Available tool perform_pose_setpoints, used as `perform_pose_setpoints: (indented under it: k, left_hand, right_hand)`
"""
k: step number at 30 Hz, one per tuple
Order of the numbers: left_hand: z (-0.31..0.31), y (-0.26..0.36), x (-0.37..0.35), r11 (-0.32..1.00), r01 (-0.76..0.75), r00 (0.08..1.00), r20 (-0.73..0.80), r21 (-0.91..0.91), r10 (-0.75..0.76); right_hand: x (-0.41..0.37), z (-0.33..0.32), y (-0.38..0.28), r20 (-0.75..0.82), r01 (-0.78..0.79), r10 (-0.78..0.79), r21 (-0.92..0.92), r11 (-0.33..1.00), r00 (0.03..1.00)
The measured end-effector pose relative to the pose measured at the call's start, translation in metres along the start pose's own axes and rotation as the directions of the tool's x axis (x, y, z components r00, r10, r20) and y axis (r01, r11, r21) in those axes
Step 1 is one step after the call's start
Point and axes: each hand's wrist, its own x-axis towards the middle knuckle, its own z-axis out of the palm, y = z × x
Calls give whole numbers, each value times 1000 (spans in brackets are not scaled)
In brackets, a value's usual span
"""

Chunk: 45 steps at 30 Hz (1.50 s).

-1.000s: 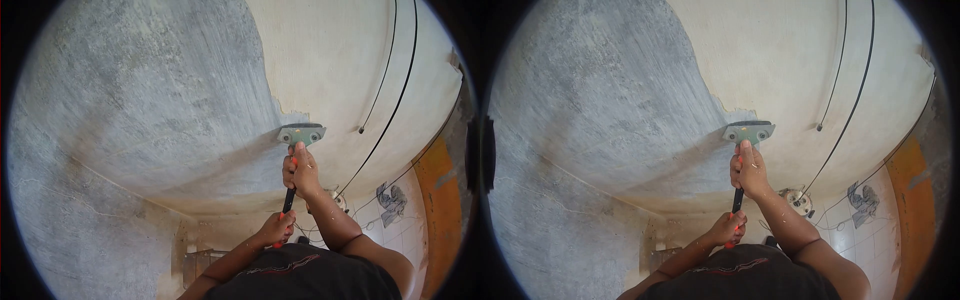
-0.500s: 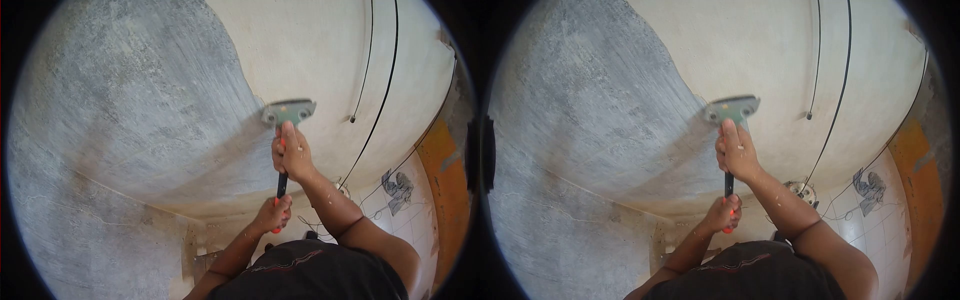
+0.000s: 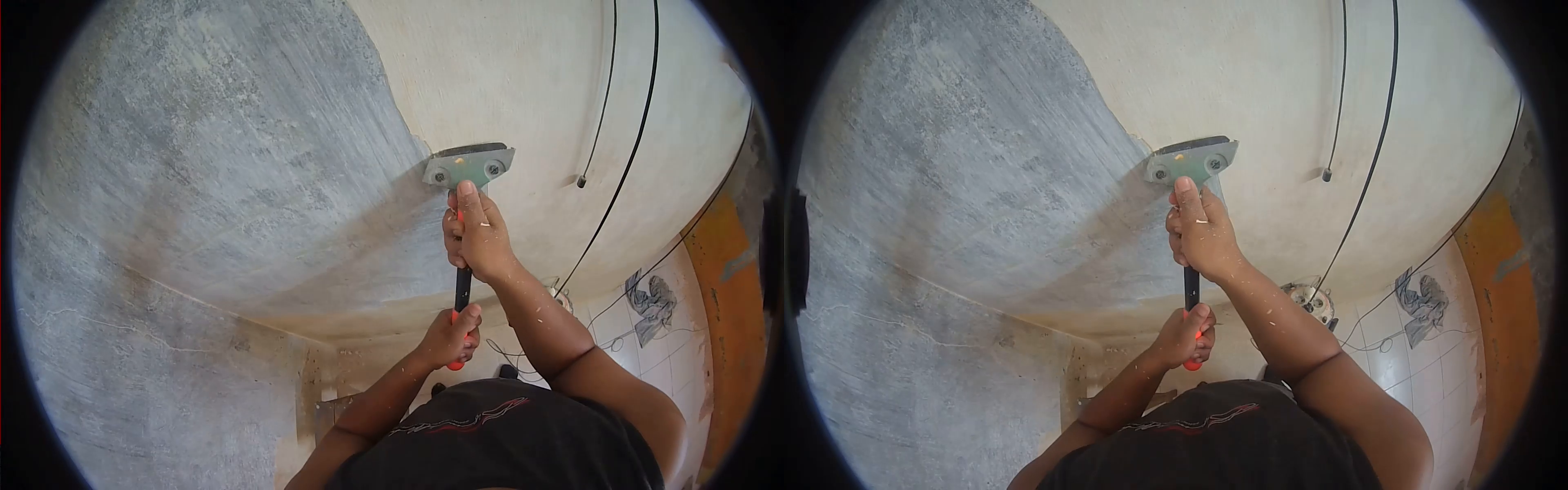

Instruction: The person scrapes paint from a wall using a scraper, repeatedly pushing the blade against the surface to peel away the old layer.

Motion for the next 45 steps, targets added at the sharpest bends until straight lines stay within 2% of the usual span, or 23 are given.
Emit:
perform_pose_setpoints:
  k: [3,5,7,10,11,15,18,20,22,23,25,28,30,32,34,36,38,42,44,45]
  left_hand:
    - [5,-14,2,998,44,999,-9,-53,-44]
    - [7,-32,1,996,61,998,-10,-60,-62]
    - [10,-29,-1,995,82,996,-24,-55,-83]
    - [12,3,1,1000,14,999,-40,-1,-14]
    - [12,8,3,999,32,999,30,-38,-30]
    - [16,-5,7,999,3,1000,18,-51,-2]
    - [20,-35,2,988,82,996,-4,-130,-84]
    - [17,-43,0,979,119,992,-15,-164,-124]
    - [15,-35,-2,994,86,994,-55,-71,-90]
    - [14,-26,-1,993,87,994,-57,-77,-92]
    - [14,2,-1,1000,-13,998,-68,-10,13]
    - [22,11,-2,997,-43,999,1,-61,44]
    - [22,1,-3,998,-25,1000,-8,-65,24]
    - [23,-21,-4,987,62,998,-1,-146,-62]
    - [20,-31,-4,988,74,997,-3,-136,-75]
    - [17,-33,-4,991,91,995,-30,-95,-94]
    - [17,-8,-4,996,36,999,-37,-83,-39]
    - [19,11,-1,996,-73,997,4,-47,73]
    - [16,1,2,997,-70,998,3,-37,70]
    - [16,-9,2,997,-22,1000,-9,-68,22]
  right_hand:
    - [-4,-13,9,29,28,-27,-29,999,999]
    - [-10,-19,21,-13,-69,68,-24,997,998]
    - [-10,-16,19,-20,-51,50,-57,997,999]
    - [-4,-2,-8,-2,-8,8,-82,997,1000]
    - [-1,2,-17,20,32,-31,-69,997,999]
    - [-3,-10,-10,52,20,-16,-75,997,999]
    - [-13,-20,19,-11,-60,59,-82,995,998]
    - [-14,-28,36,-47,-179,178,-28,983,983]
    - [-14,-21,28,-39,-144,142,-72,987,989]
    - [-11,-16,18,1,-71,71,-71,995,997]
    - [-2,-2,-7,31,27,-24,-69,997,999]
    - [-2,1,-21,21,-11,12,-89,996,1000]
    - [-6,-7,-11,30,-16,19,-82,997,999]
    - [-12,-18,9,31,-31,33,-72,997,999]
    - [-15,-22,22,-34,-163,162,-38,986,986]
    - [-13,-18,20,-40,-160,159,-46,986,987]
    - [-7,-7,2,67,-6,11,-87,996,998]
    - [0,6,-24,60,-7,13,-102,995,998]
    - [-4,1,-14,46,38,-32,-133,990,998]
    - [-7,-3,-5,44,38,-32,-135,990,999]
